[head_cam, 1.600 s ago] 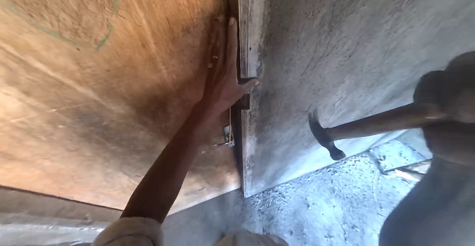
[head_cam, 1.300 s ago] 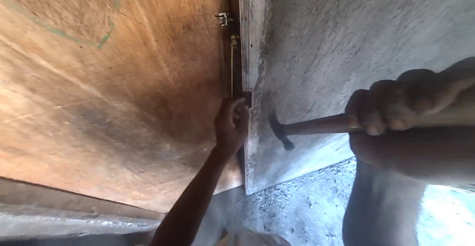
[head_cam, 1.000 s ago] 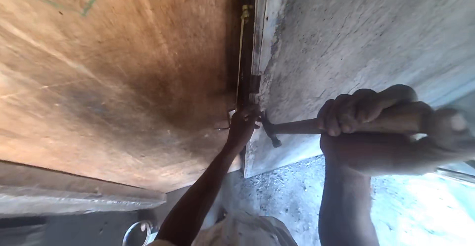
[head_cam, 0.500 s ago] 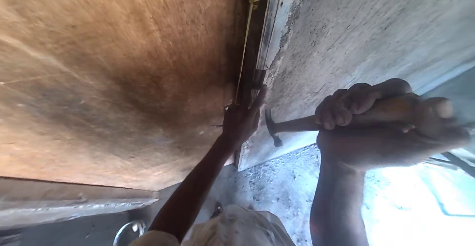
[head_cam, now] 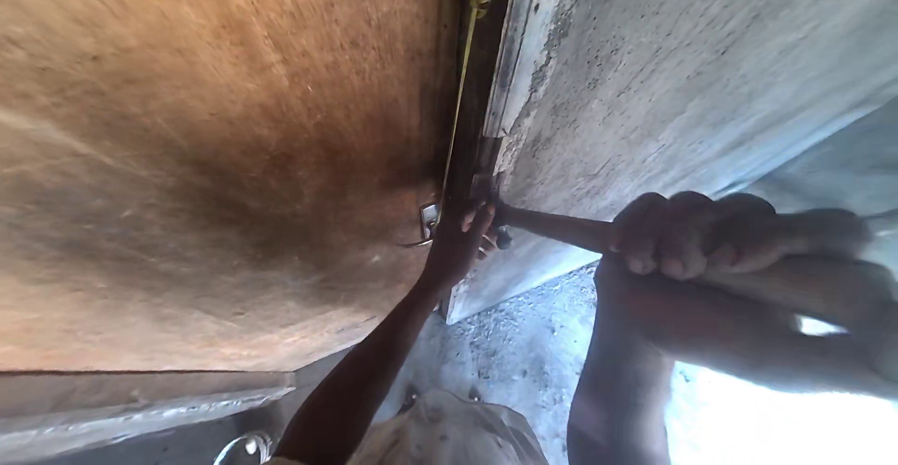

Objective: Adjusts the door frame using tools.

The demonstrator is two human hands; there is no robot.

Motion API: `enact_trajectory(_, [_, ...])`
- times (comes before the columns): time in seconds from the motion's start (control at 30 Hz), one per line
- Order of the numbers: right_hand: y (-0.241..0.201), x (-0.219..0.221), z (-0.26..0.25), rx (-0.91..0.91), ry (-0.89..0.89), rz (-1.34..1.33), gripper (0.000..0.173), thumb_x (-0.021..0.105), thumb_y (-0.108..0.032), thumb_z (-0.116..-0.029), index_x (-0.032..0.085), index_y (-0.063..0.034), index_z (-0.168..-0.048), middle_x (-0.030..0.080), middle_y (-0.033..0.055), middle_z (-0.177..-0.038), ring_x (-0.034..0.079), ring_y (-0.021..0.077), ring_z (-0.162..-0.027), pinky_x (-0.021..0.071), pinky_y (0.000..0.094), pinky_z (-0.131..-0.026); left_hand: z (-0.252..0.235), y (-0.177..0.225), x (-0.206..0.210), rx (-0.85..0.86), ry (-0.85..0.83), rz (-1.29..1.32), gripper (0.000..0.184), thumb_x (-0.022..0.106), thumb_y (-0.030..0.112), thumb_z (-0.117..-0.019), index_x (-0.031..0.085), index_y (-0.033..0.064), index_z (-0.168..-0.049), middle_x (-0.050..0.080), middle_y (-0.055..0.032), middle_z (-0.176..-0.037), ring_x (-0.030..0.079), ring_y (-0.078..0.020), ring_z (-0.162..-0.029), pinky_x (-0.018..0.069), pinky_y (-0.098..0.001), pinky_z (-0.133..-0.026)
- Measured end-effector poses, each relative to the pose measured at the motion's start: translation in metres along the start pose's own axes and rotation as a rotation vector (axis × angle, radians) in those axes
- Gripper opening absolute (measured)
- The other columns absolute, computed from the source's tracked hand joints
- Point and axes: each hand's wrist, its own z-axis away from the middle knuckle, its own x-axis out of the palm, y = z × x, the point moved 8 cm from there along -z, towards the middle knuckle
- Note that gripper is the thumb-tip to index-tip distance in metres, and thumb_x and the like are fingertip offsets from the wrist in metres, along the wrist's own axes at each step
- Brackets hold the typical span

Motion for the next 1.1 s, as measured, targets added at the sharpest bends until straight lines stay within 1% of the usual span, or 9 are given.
enact_trajectory(0.13, [-0.012,-0.002,0.032,-0.007,-0.139,0.078,0.056,0.045,-0.067,-0.0945,0.061,-0.0159,-0.077,0.051,-0.0048,-0.059,0.050,0.0091,-0.052,0.0472,0.0273,-0.055,0.012,-0.016,0.026,-0.301,-0.180,0.512,0.055,0.036,0.047,-0.1104,0.058,-0.0017,-0.123,0.075,-0.0164,-0.097,0.076,-0.0257,-0.079,0.0641,-0.0374,-0.069])
enact_trajectory(0.27, [-0.020,-0.006,0.059,-0.065,-0.149,0.207,0.057,0.035,-0.063,-0.1003,0.061,-0.0160,-0.081,0.052,-0.0059,-0.066,0.052,0.0086,-0.062,0.0476,0.0260,-0.068,0.009,-0.030,0.035,-0.348,-0.044,0.937,0.031,0.049,0.026,-0.1084,0.058,-0.0012,-0.120,0.071,-0.0174,-0.092,0.074,-0.0252,-0.075,0.0653,-0.0363,-0.070])
enact_trajectory(0.6, [-0.026,0.010,0.056,0.002,-0.231,0.317,0.056,0.035,-0.058,-0.1022,0.058,-0.0169,-0.074,0.052,-0.0065,-0.069,0.055,0.0092,-0.072,0.0468,0.0276,-0.079,0.012,-0.028,0.043,-0.301,0.129,1.178,0.020,0.056,0.017,-0.1041,0.062,0.0025,-0.117,0.070,-0.0167,-0.095,0.074,-0.0258,-0.079,0.0643,-0.0356,-0.070])
enact_trajectory(0.7, [-0.027,-0.001,0.067,0.412,-0.292,0.439,0.043,0.049,-0.051,-0.1003,0.070,-0.0192,-0.081,0.069,0.0008,-0.108,0.065,0.0156,-0.109,0.0525,0.0302,-0.097,0.008,-0.031,0.038,-0.272,0.153,1.165,0.018,0.055,0.013,-0.1041,0.062,0.0012,-0.116,0.070,-0.0157,-0.094,0.074,-0.0241,-0.078,0.0644,-0.0348,-0.070])
enact_trajectory(0.77, [-0.037,-0.011,0.078,0.780,-0.344,0.620,0.038,0.061,-0.044,-0.0990,0.074,-0.0090,-0.109,0.060,0.0073,-0.144,0.060,0.0188,-0.129,0.0568,0.0327,-0.100,0.005,-0.033,0.034,-0.244,0.163,1.122,0.017,0.054,0.010,-0.1043,0.060,0.0002,-0.118,0.070,-0.0155,-0.095,0.073,-0.0236,-0.080,0.0640,-0.0343,-0.071])
enact_trajectory(0.83, [-0.047,-0.005,0.084,1.090,-0.465,0.791,0.059,0.056,-0.044,-0.1037,0.052,-0.0025,-0.146,0.054,0.0083,-0.149,0.065,0.0149,-0.119,0.0638,0.0329,-0.083,0.005,-0.036,0.032,-0.219,0.176,1.103,0.017,0.056,0.010,-0.1035,0.063,-0.0006,-0.116,0.070,-0.0154,-0.094,0.073,-0.0233,-0.079,0.0640,-0.0341,-0.072])
enact_trajectory(0.97, [-0.050,0.012,0.075,1.521,-0.566,0.993,0.069,0.048,-0.014,-0.1036,0.016,-0.0031,-0.164,0.062,0.0131,-0.137,0.073,0.0188,-0.086,0.0629,0.0377,-0.061,0.004,-0.036,0.033,-0.192,0.178,1.042,0.018,0.058,0.013,-0.1040,0.064,-0.0015,-0.112,0.070,-0.0149,-0.093,0.073,-0.0234,-0.078,0.0645,-0.0360,-0.072])
enact_trajectory(1.03, [-0.045,0.008,0.070,1.677,-0.599,1.110,0.065,0.048,-0.015,-0.1057,0.020,-0.0074,-0.164,0.067,0.0101,-0.121,0.068,0.0146,-0.070,0.0585,0.0331,-0.056,0.004,-0.036,0.028,-0.172,0.159,0.926,0.023,0.056,0.015,-0.1054,0.060,-0.0037,-0.119,0.069,-0.0186,-0.096,0.073,-0.0277,-0.079,0.0652,-0.0412,-0.073])
enact_trajectory(1.1, [-0.037,0.002,0.075,1.772,-0.627,1.197,0.046,0.050,-0.027,-0.1085,0.043,-0.0111,-0.151,0.068,0.0044,-0.093,0.059,0.0123,-0.058,0.0510,0.0302,-0.052,0.007,-0.032,0.013,-0.077,0.139,0.559,0.028,0.050,0.017,-0.1088,0.054,-0.0073,-0.122,0.071,-0.0188,-0.095,0.075,-0.0250,-0.077,0.0660,-0.0371,-0.071])
